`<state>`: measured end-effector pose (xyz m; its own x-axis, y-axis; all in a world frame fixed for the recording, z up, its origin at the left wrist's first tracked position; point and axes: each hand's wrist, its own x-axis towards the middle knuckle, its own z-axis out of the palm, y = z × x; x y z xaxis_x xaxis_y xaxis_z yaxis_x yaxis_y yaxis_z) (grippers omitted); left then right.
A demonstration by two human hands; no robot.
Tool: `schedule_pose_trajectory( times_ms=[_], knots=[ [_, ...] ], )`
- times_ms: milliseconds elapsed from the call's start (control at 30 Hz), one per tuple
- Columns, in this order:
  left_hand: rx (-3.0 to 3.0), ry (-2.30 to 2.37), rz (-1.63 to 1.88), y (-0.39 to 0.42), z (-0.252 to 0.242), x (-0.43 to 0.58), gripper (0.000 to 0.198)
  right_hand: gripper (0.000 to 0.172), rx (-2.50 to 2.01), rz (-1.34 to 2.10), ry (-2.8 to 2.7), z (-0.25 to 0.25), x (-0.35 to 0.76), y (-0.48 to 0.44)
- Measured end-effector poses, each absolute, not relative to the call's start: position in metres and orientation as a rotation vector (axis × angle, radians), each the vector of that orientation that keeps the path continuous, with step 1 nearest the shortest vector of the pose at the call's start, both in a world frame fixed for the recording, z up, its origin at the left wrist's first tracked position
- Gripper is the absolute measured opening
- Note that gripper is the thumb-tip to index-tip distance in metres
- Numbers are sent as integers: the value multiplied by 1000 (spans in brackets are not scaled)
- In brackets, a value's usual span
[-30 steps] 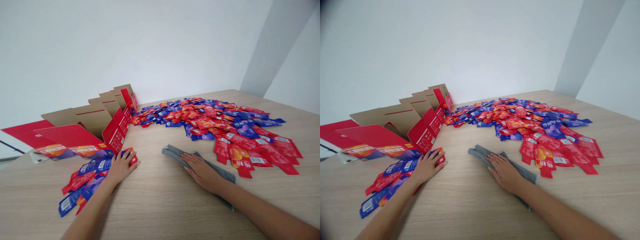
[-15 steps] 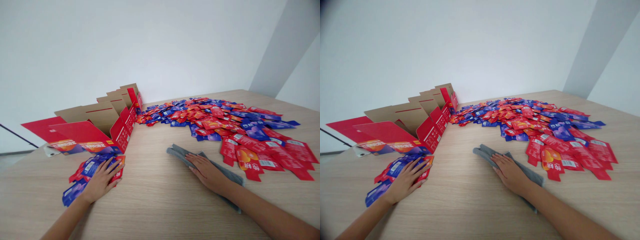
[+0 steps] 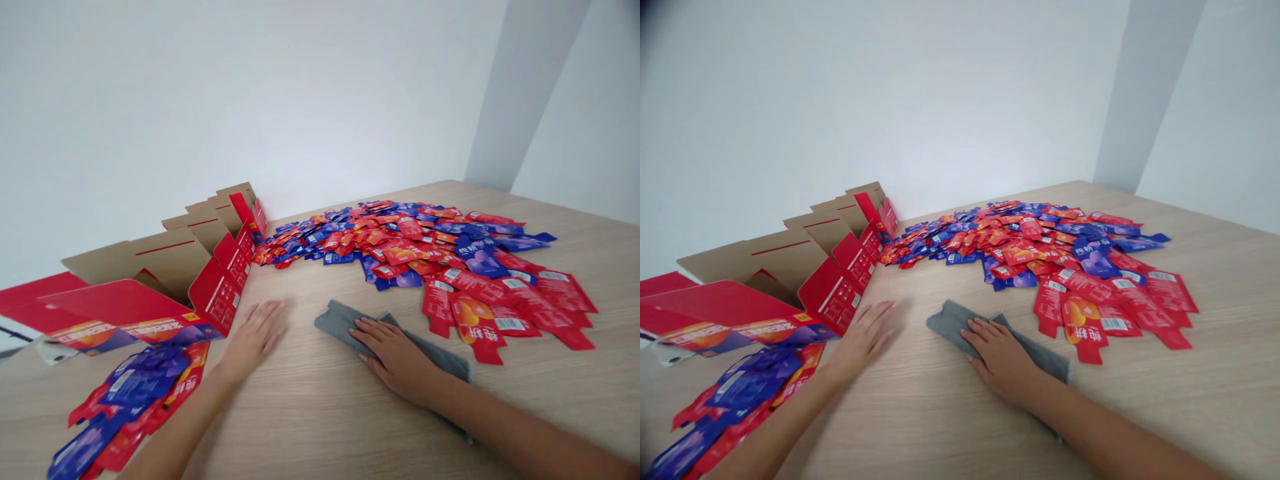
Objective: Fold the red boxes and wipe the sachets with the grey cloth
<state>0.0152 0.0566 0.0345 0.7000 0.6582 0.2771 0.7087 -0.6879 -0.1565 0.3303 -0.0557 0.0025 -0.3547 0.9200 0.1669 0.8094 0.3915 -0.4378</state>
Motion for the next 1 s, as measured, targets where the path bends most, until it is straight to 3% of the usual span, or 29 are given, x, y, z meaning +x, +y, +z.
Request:
schedule_pose_trajectory(
  times_ms=[200, 467, 667, 833, 1000],
  knots=[
    [-2759, -1489, -334, 156, 13, 159, 56, 48, -1545, 449, -2267, 12, 332, -53],
    [-2801, -1632, -467, 212, 10, 225, 34, 44, -1494, 526, -2179, 12, 333, -52],
    [-2899, -1755, -749, 178, 9, 190, 18, 34, -1414, 772, -1655, 9, 344, -38],
    [-3062, -2106, -889, 111, 2, 139, 39, 46, -1344, 807, -1217, 6, 353, -32],
    [-3297, -2800, -1327, 30, -6, 111, 37, 48, -1269, 600, -1792, 3, 317, -60]
  ],
)
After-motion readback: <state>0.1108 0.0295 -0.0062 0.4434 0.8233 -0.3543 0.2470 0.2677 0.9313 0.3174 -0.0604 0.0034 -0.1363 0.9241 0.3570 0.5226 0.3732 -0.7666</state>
